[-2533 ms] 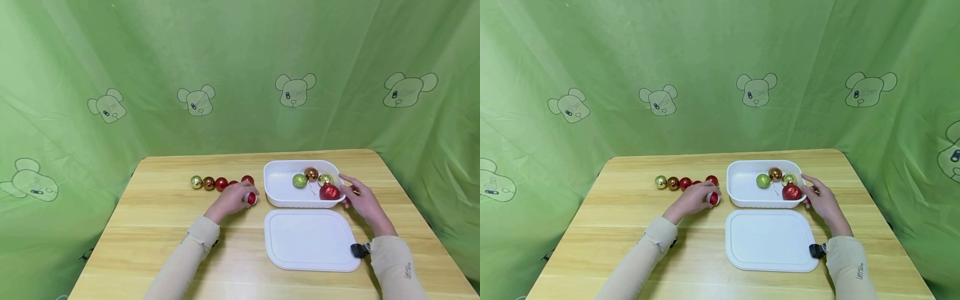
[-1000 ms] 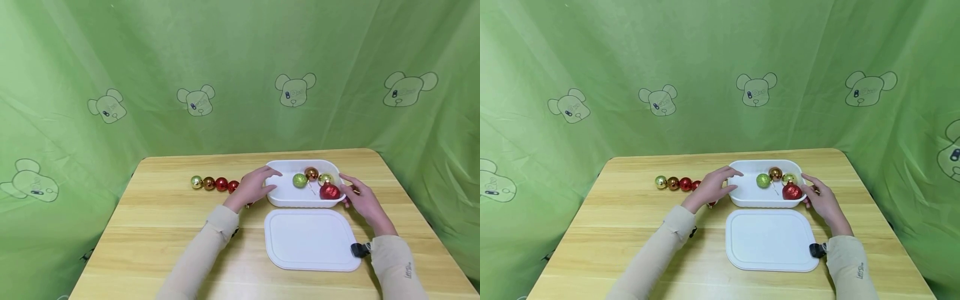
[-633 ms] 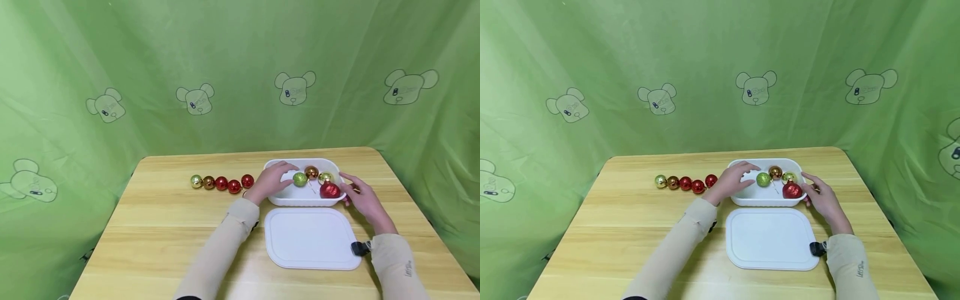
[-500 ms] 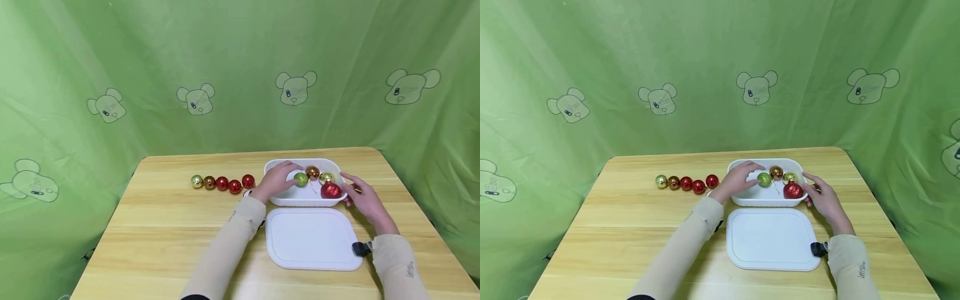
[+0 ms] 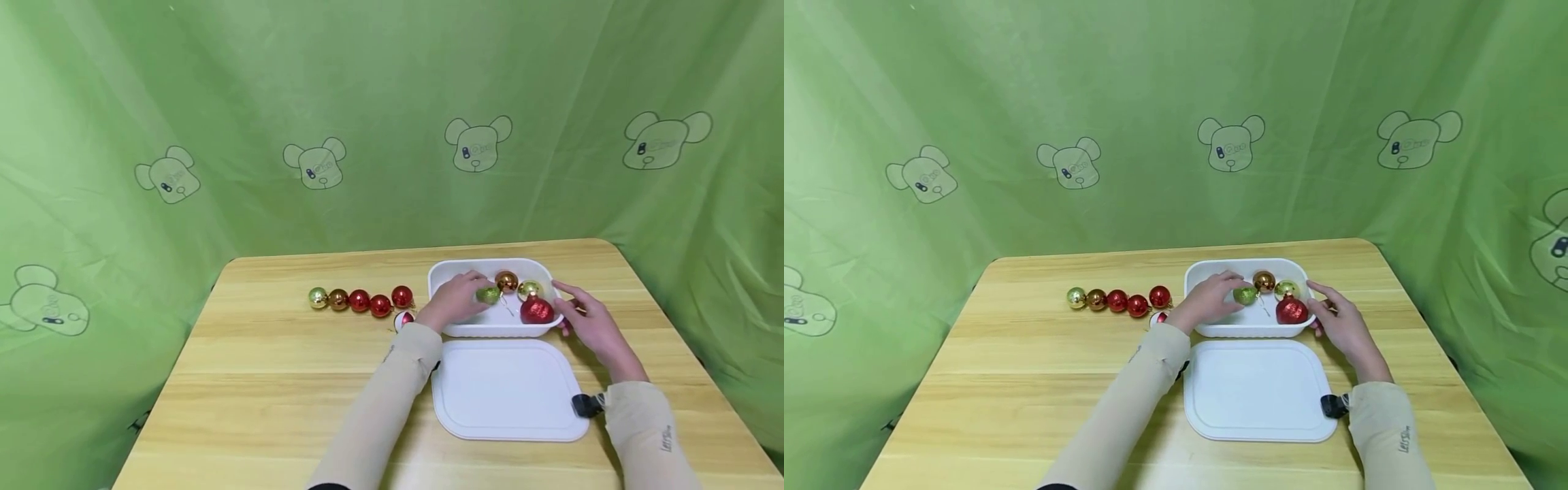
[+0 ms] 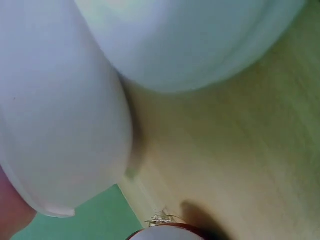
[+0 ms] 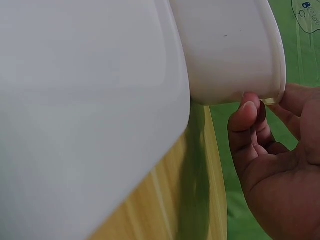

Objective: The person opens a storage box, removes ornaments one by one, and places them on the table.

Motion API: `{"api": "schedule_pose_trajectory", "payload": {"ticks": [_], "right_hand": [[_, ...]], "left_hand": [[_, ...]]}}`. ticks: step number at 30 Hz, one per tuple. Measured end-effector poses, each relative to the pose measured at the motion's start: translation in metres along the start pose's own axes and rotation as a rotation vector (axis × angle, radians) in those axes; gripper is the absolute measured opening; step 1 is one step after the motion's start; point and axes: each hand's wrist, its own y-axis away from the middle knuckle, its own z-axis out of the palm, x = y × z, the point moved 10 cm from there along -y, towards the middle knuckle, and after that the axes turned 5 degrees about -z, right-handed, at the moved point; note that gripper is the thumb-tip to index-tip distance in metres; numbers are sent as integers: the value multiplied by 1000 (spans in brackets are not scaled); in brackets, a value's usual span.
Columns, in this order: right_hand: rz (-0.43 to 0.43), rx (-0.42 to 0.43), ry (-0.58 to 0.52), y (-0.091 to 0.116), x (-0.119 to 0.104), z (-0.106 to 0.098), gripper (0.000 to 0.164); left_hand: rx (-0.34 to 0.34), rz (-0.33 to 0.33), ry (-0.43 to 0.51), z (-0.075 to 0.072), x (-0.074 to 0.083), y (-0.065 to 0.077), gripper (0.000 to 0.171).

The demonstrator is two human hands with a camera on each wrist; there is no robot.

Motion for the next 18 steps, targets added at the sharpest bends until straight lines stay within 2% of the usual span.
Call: {"api": "schedule_pose_trajectory", "payload": {"ticks": [12,18], "right_hand": [[10,4,0,0,2,1,57],[7,6,-4,-1,3,1,57]], "left_hand": [[9,-8,51,5,3,0,50],[46,-2,21,2,3,0,42]]}}
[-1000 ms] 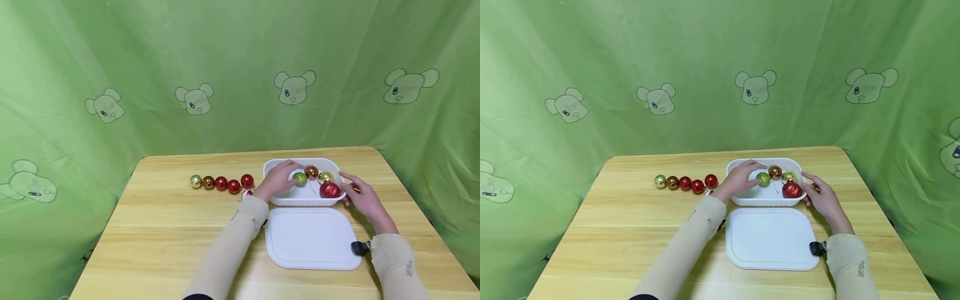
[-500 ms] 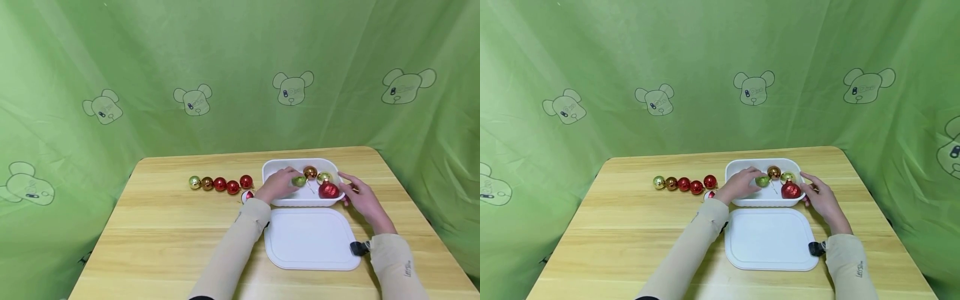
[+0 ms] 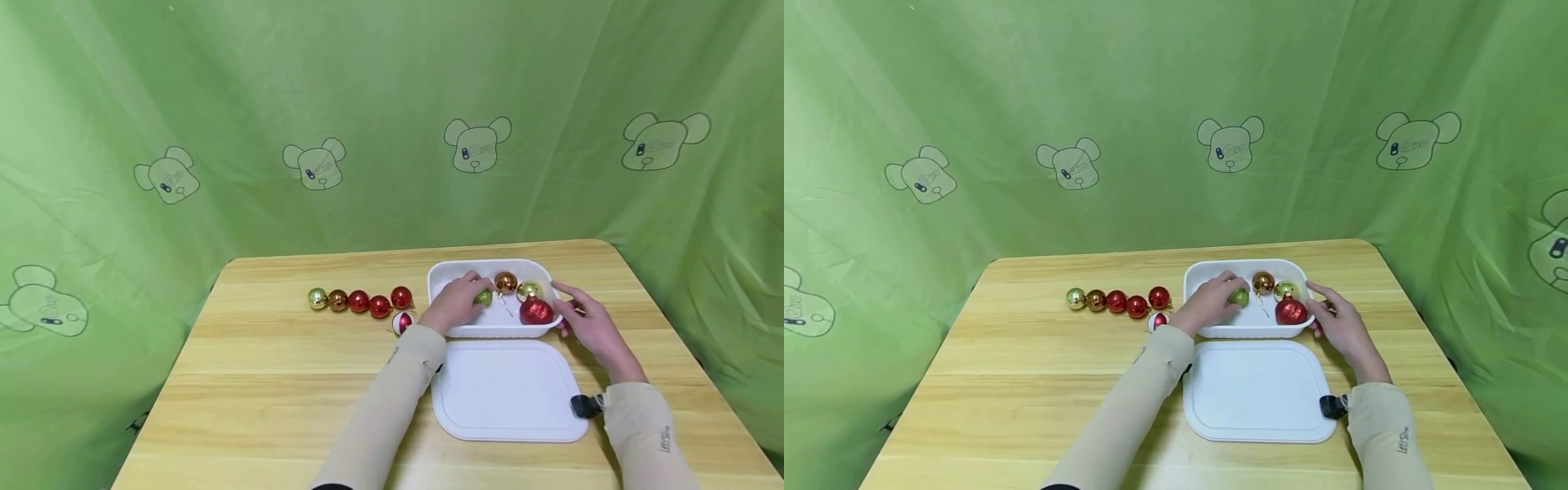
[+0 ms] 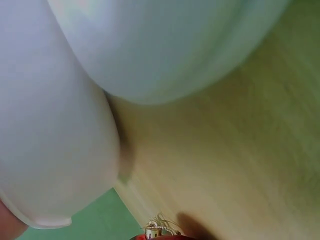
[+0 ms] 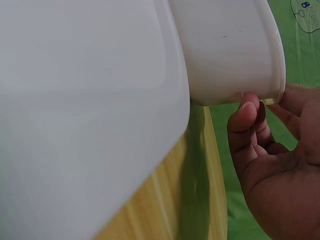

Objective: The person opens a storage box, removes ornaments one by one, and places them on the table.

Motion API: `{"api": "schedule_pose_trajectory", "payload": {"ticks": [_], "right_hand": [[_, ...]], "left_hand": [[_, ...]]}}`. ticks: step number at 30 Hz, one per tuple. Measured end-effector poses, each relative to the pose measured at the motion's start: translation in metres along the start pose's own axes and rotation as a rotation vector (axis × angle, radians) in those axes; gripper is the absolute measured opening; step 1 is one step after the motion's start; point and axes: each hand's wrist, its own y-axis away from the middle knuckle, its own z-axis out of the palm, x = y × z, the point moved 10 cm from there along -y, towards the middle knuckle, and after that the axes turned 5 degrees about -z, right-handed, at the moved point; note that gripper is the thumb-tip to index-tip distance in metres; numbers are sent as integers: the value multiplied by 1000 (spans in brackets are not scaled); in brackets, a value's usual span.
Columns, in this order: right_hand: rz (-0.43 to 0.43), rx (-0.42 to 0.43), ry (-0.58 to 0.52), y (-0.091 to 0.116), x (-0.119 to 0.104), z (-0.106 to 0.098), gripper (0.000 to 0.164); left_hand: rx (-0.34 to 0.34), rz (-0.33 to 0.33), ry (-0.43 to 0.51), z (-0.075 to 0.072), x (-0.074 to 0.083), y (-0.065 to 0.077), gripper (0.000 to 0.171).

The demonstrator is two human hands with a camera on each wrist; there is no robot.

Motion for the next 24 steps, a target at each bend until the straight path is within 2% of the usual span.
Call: {"api": "schedule_pose_trajectory", "payload": {"ticks": [14,24], "right_hand": [[-5,-7,-3,0,-1,0,59],[5,-9,-3,0,1,0,59]], "left_hand": [[36,41,-19,-2,1,0,37],[65,92,47,-16,3,7,38]]}}
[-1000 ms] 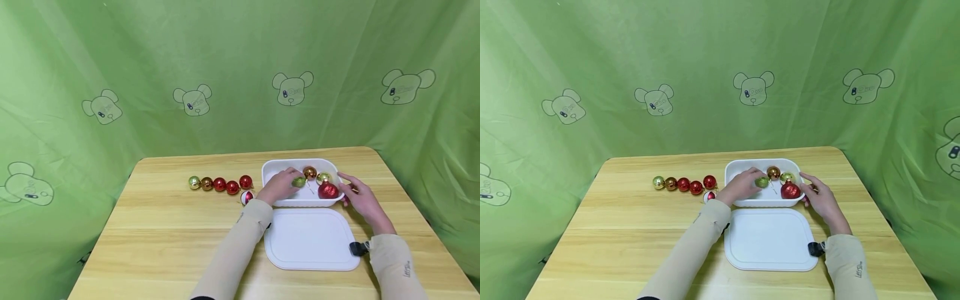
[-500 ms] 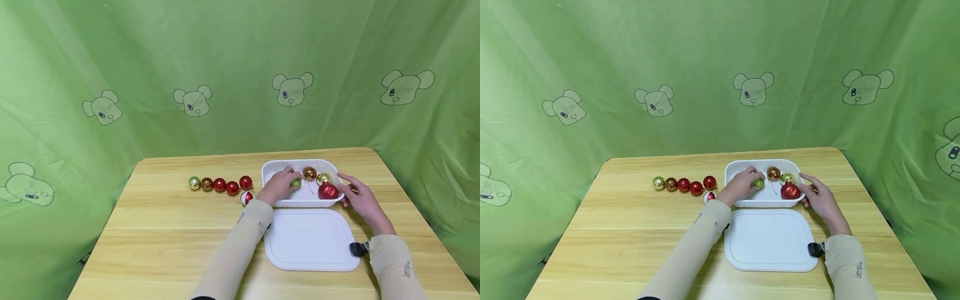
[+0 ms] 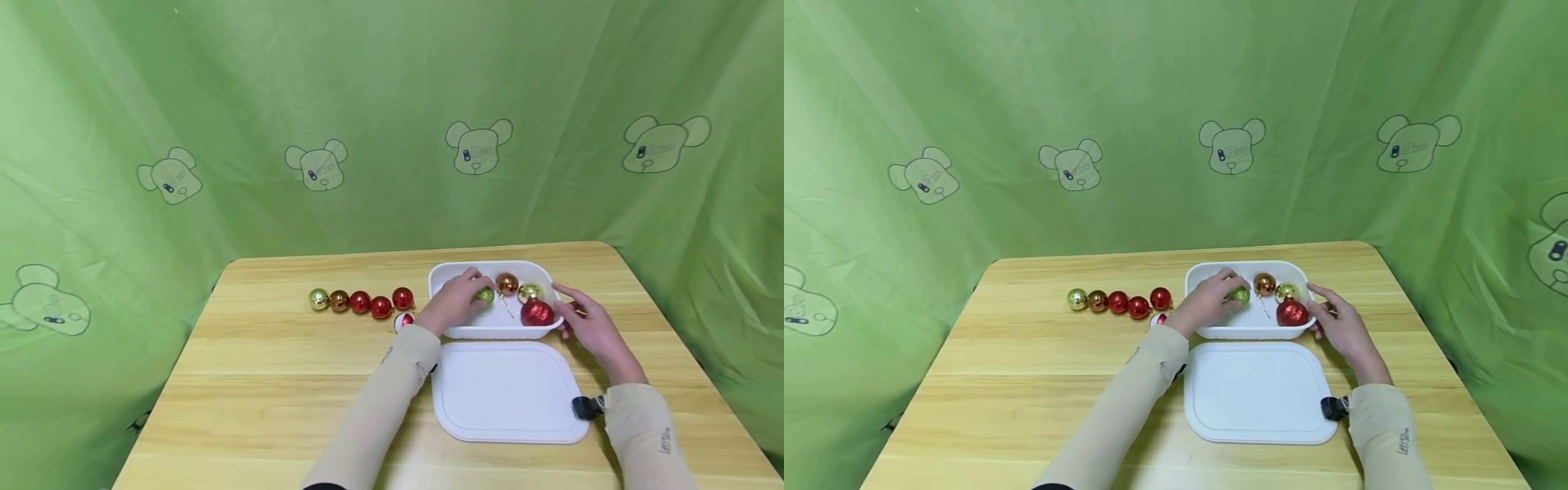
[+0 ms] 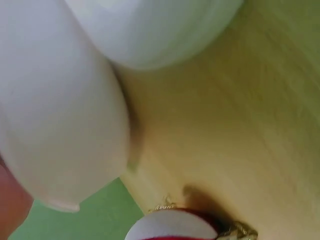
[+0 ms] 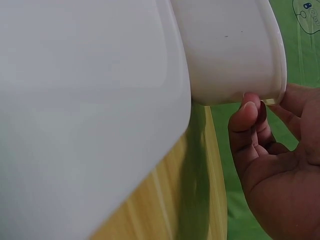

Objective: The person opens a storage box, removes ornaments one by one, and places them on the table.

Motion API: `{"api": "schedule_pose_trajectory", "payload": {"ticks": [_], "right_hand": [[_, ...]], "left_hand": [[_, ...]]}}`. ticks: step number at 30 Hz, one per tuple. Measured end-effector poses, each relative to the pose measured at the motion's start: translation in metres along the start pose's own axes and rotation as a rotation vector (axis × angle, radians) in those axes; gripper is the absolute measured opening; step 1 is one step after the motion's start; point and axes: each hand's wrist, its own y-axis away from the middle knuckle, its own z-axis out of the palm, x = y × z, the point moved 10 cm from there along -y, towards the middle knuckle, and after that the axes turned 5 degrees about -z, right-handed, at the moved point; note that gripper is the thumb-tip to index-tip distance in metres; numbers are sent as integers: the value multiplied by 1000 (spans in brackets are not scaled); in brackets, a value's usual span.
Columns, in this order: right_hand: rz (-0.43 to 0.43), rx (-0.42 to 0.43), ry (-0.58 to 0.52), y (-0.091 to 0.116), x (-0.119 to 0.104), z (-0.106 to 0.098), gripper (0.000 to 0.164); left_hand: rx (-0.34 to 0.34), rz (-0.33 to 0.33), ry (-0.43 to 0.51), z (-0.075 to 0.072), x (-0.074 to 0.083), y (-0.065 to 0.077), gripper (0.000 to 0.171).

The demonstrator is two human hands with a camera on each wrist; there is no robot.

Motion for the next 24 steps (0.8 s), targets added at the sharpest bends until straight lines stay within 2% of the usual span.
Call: {"api": "schedule_pose_trajectory", "payload": {"ticks": [13,24], "right_hand": [[-10,2,19,0,-3,-2,58],[0,-6,20,1,-5,1,59]], "left_hand": [[47,20,77,-31,4,14,38],[92,-10,102,-48,-8,31,38]]}}
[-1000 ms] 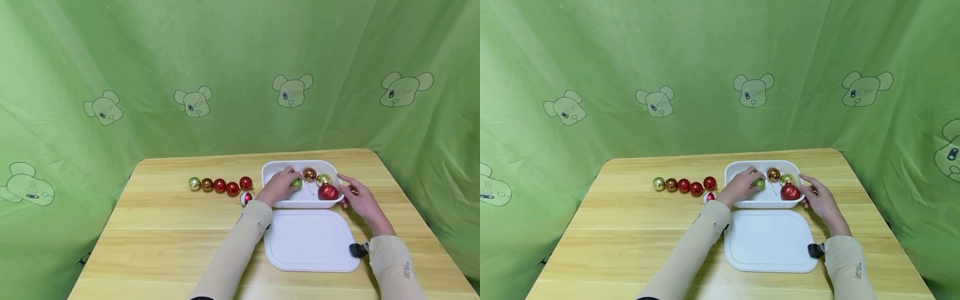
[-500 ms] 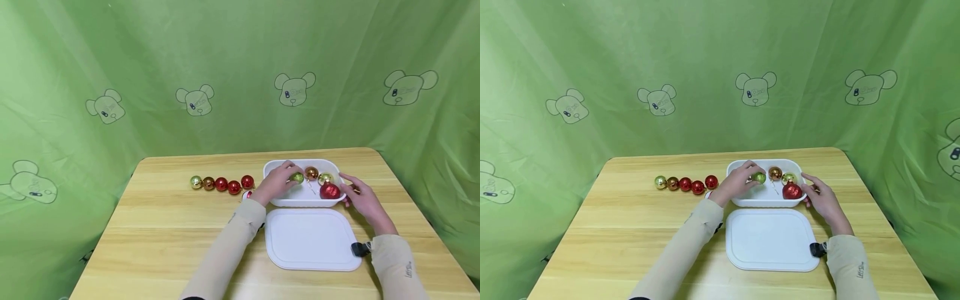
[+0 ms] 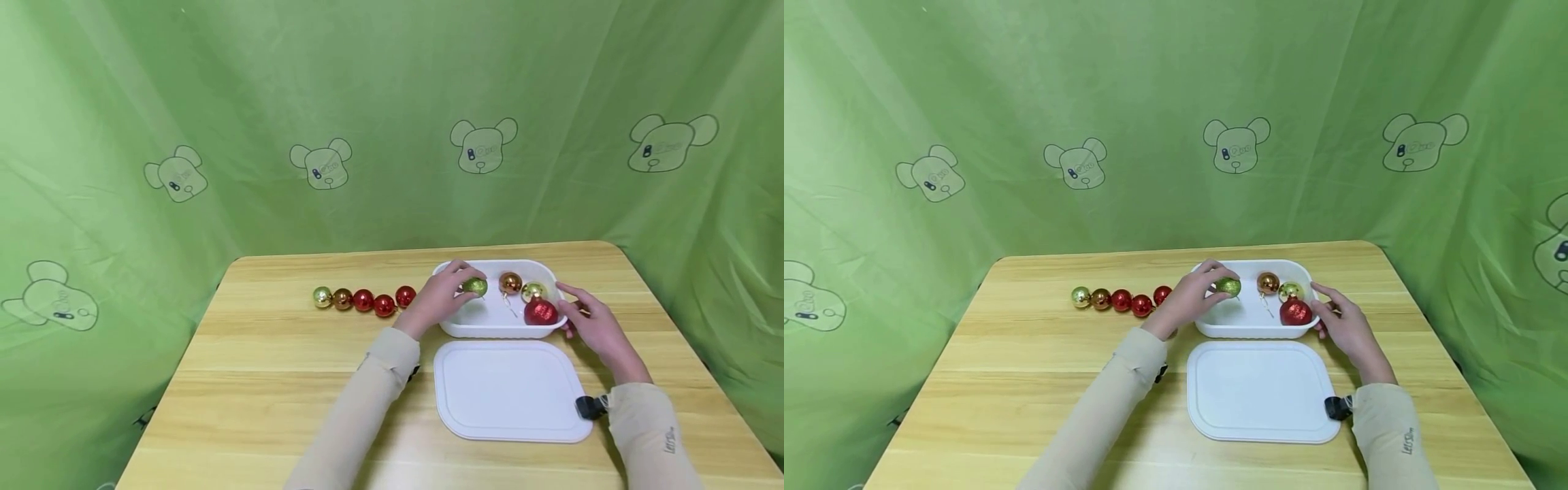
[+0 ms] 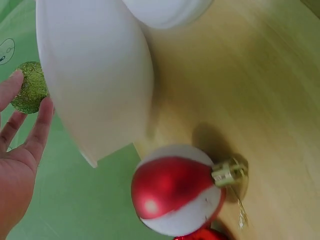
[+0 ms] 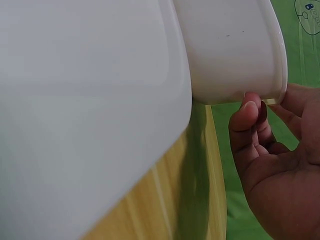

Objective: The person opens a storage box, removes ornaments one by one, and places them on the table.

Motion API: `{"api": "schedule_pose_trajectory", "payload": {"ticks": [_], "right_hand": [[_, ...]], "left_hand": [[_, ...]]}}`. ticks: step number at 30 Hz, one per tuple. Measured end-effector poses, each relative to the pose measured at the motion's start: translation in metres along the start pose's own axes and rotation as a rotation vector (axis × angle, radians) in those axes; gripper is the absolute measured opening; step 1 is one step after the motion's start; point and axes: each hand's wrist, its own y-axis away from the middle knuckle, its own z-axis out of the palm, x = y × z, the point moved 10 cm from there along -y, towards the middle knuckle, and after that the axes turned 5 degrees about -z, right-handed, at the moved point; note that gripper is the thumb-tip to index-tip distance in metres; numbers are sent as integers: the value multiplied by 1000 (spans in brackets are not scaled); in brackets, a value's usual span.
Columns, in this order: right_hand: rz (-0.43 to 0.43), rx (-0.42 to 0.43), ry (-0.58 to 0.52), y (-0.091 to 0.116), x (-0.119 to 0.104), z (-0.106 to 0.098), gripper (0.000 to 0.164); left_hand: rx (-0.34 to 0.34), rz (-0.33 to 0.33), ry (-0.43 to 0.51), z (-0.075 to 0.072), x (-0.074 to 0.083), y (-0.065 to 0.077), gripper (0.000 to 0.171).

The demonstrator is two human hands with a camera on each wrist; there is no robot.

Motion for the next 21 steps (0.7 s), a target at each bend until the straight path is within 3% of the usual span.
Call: {"api": "schedule_pose_trajectory", "payload": {"ticks": [13,21], "right_hand": [[-6,-4,2,0,0,1,59],[-1,-10,-2,0,-1,0,59]], "left_hand": [[42,9,94,-23,-19,26,35],[52,-26,198,-39,-35,41,36]]}}
